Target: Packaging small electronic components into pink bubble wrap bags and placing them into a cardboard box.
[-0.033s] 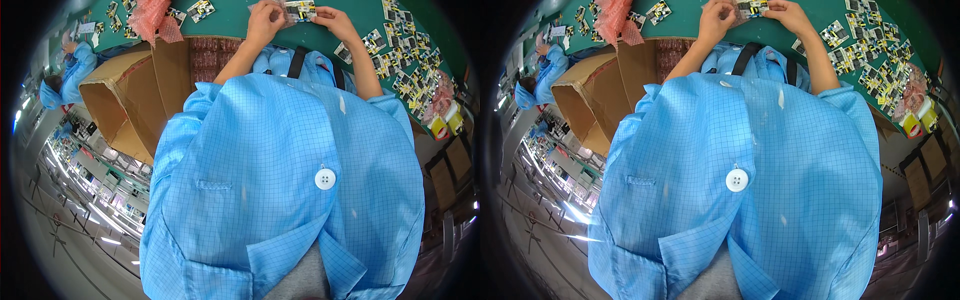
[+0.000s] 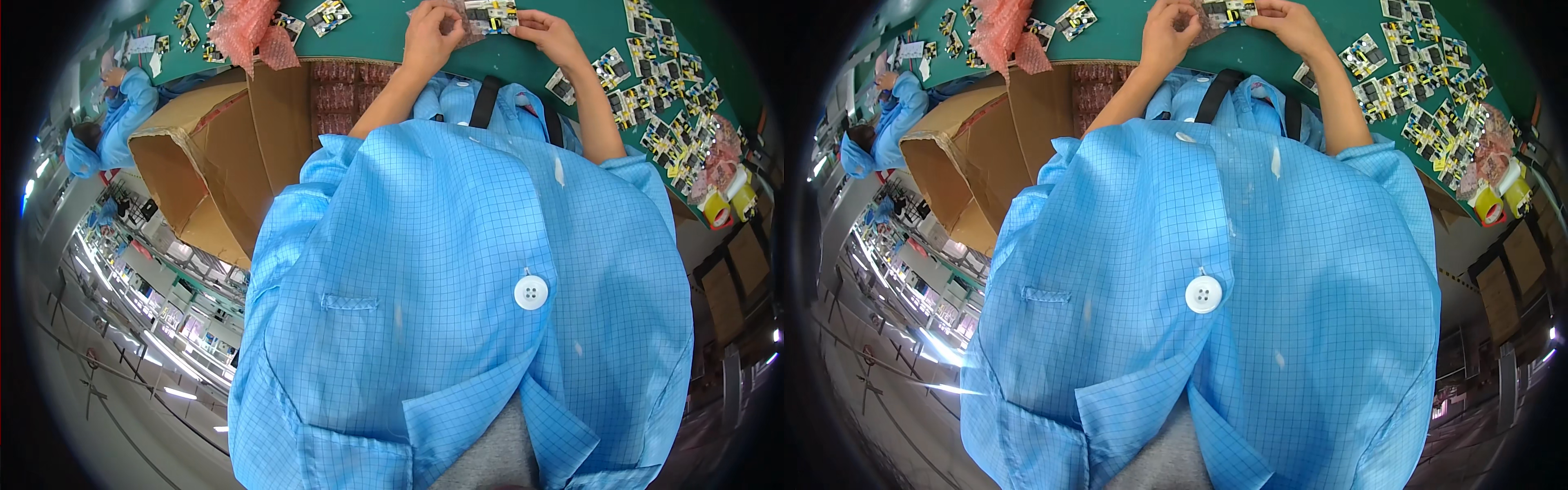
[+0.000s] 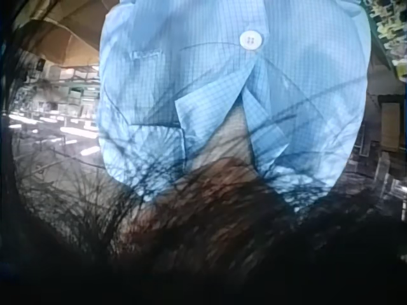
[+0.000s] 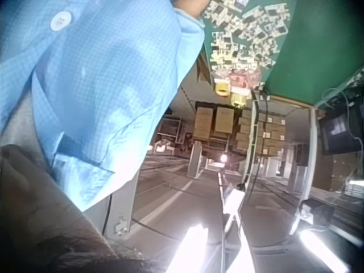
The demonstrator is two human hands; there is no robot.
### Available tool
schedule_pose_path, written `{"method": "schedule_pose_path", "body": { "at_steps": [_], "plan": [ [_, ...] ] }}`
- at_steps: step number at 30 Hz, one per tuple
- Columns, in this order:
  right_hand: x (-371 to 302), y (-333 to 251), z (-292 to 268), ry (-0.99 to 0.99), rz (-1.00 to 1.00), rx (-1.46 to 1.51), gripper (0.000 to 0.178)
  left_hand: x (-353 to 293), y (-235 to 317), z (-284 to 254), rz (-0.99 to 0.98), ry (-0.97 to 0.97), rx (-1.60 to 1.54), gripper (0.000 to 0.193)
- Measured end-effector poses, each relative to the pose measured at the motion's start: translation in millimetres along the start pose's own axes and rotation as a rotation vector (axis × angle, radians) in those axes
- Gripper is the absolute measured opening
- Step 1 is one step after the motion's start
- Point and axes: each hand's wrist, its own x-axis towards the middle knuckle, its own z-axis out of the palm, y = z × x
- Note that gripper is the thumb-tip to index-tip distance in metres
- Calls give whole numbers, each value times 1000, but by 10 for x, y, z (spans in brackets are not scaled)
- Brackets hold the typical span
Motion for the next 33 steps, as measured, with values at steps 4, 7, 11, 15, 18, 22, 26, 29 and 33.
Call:
{"method": "schedule_pose_path", "body": {
  "at_steps": [4,7,11,15,18,22,26,29,33],
  "plan": [
    [-49,43,0,-8,-113,18,40,-1,43,-10,-111,6,-74,11],
    [-41,64,7,-44,-127,1,38,-12,112,-22,-207,-88,-159,11],
    [-45,-15,45,11,58,179,34,-23,162,-3,-162,-78,-119,11],
    [-167,-425,79,-74,141,228,28,-45,30,-46,233,27,42,13],
    [-86,-58,33,-19,78,31,35,1,142,-42,131,-21,-31,15],
    [-38,134,-22,-37,242,297,39,29,207,19,278,11,297,17],
    [-110,-51,214,-42,78,-7,51,9,166,-89,45,48,12,17],
    [-162,-164,317,5,72,450,28,0,186,-84,111,2,168,16],
    [-194,-300,392,156,85,503,28,-29,146,-7,126,36,170,16]
  ]
}}
